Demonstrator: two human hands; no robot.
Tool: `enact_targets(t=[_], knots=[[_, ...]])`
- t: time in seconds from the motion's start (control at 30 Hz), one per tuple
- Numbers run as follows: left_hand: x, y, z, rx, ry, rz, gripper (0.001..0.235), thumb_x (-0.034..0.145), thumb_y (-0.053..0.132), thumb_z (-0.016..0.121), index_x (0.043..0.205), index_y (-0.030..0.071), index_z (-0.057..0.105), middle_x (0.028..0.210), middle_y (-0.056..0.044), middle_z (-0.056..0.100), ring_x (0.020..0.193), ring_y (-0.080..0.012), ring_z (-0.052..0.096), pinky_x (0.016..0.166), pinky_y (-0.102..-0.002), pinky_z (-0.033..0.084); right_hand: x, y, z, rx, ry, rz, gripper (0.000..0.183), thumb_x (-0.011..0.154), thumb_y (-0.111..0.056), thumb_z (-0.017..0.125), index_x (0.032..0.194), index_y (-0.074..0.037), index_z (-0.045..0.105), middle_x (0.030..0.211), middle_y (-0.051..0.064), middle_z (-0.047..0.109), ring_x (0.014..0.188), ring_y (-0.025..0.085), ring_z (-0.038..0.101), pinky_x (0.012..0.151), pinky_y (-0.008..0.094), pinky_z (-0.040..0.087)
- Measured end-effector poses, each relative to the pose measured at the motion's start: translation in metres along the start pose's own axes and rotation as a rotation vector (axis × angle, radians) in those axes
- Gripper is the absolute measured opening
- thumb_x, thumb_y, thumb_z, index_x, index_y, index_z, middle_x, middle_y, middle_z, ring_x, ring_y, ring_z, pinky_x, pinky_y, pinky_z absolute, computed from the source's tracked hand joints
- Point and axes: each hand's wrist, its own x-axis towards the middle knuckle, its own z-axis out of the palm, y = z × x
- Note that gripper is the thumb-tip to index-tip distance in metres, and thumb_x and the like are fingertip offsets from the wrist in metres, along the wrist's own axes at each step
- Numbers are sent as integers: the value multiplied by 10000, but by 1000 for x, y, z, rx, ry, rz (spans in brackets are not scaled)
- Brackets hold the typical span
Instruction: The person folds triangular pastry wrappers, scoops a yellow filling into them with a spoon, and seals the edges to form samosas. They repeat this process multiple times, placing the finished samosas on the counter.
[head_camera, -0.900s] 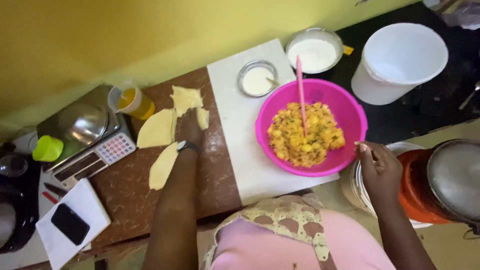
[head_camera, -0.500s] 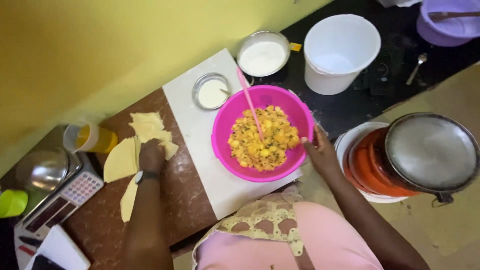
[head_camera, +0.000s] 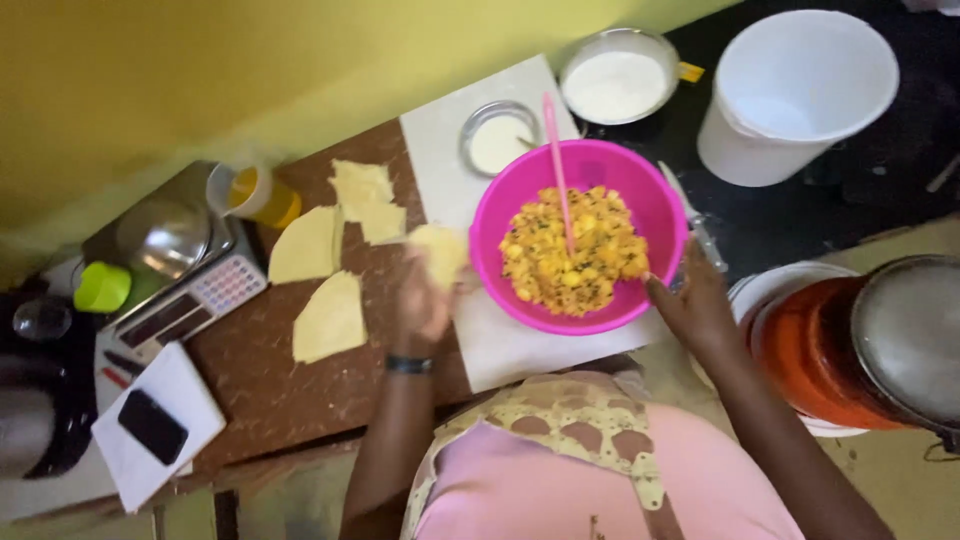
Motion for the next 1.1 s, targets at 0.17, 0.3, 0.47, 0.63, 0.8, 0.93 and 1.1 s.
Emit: enact_targets(t=[0.17, 0.3, 0.47, 0.63, 0.8, 0.93, 1.1], knots=[[13, -73, -31, -21, -462, -160, 331, 1158, 157, 683, 1480, 89, 649, 1386, -262, 800, 1158, -358, 848, 800, -471, 786, -19, -45, 28, 292, -104, -13, 674, 1127, -451, 672, 1543, 80, 674, 1549, 374, 656, 1552, 564, 533, 1325, 676, 355], [2, -106, -45, 150, -631, -206, 361, 1192, 182, 665, 1521, 37, 632, 1355, -246, 802, 1157, -315, 842, 899, -464, 740, -12, -81, 35, 592, -217, 163, 157, 1077, -154, 839, 1173, -34, 874, 891, 73, 701, 892, 170, 656, 851, 375, 568], [-4, -108, -52, 212, -751, -192, 290, 1194, 173, 682, 1454, 44, 681, 1325, -213, 807, 1167, -262, 822, 945, -449, 716, -18, -62, 56, 781, -138, 255, 101, 1049, -57, 839, 1147, -39, 821, 913, -2, 679, 873, 94, 642, 829, 279, 550], [-10, -113, -48, 249, -848, -114, 500, 1014, 11, 887, 1452, 29, 644, 1341, -212, 775, 1199, -312, 808, 981, -494, 717, -19, -55, 48, 934, -184, 217, 196, 1022, 27, 818, 1205, 23, 749, 884, 58, 708, 810, 166, 778, 803, 347, 663], [-34, -107, -5, 213, -903, 50, 1060, 958, 37, 941, 1829, 110, 341, 1402, -55, 592, 1323, -196, 693, 1083, -391, 682, -10, -65, 32, 683, -158, -23, 163, 1035, -47, 857, 1171, 16, 794, 903, 130, 736, 868, 263, 849, 799, 411, 707], [-51, -110, 10, 1116, -901, 598, 708, 943, 274, 933, 1508, -34, 639, 1185, -264, 721, 1144, -507, 766, 980, -616, 640, -33, 29, 52, 416, 167, 134, 115, 1103, -187, 830, 1152, -83, 833, 920, 122, 772, 907, 229, 764, 964, 435, 615], [-42, -126, -12, 1001, -394, 689, 273, 1074, 200, 849, 1324, 91, 838, 993, -153, 766, 953, -396, 775, 874, -515, 609, -59, 214, 66, 465, 64, 648, 299, 1188, -401, 703, 1139, -107, 701, 978, 118, 671, 824, 258, 644, 749, 428, 567]])
